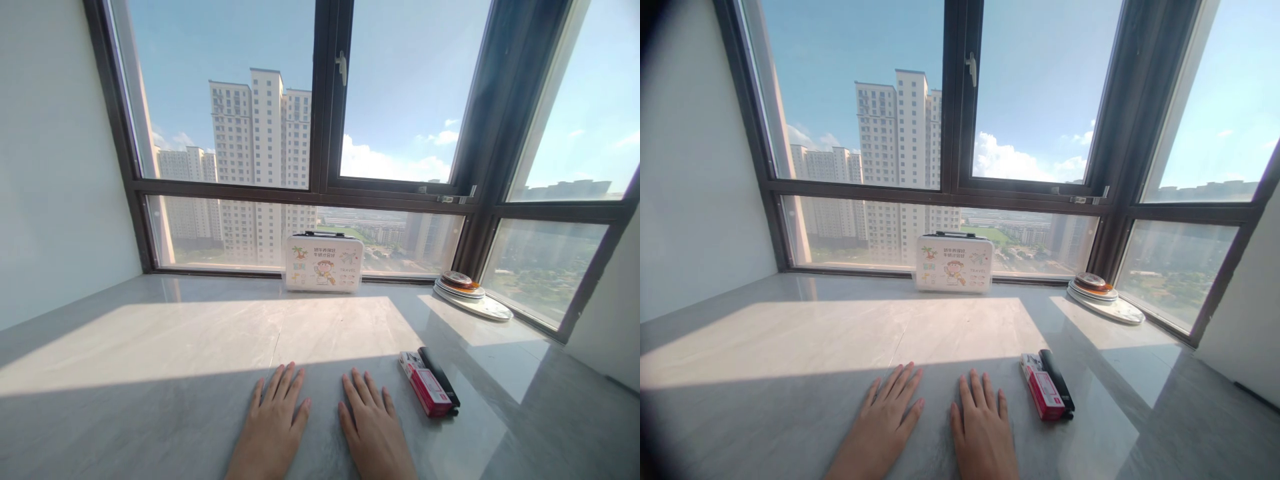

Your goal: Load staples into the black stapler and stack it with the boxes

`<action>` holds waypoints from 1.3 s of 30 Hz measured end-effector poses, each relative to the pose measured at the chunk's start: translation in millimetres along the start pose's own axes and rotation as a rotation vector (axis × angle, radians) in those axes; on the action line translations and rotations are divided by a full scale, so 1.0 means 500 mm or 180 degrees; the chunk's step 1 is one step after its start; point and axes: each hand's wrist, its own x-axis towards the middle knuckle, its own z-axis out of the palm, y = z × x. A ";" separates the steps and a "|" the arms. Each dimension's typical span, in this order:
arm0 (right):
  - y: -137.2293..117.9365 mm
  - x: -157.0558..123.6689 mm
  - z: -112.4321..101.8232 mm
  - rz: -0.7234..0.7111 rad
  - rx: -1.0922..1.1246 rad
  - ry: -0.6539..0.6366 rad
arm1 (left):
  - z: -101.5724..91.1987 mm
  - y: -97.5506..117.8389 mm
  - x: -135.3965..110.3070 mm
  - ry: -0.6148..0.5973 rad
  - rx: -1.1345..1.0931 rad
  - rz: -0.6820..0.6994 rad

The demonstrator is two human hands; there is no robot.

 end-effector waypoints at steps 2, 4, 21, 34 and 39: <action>0.000 -0.001 0.001 0.0005 -0.0008 0.0011 | 0.000 0.000 0.000 0.0008 0.0007 0.0011; -0.001 -0.002 0.002 0.0005 -0.0016 0.0013 | 0.000 0.000 0.000 0.0013 0.0005 0.0010; -0.002 -0.003 0.004 0.0001 0.0006 0.0003 | 0.003 -0.003 0.000 0.0022 -0.0012 0.0001; 0.045 -0.012 -0.049 -0.0164 0.1905 0.0437 | 0.007 -0.004 0.003 0.0035 -0.0022 -0.0009; 0.235 0.005 -0.182 0.0568 0.1650 0.1187 | 0.007 -0.002 0.003 0.0062 -0.0038 -0.0005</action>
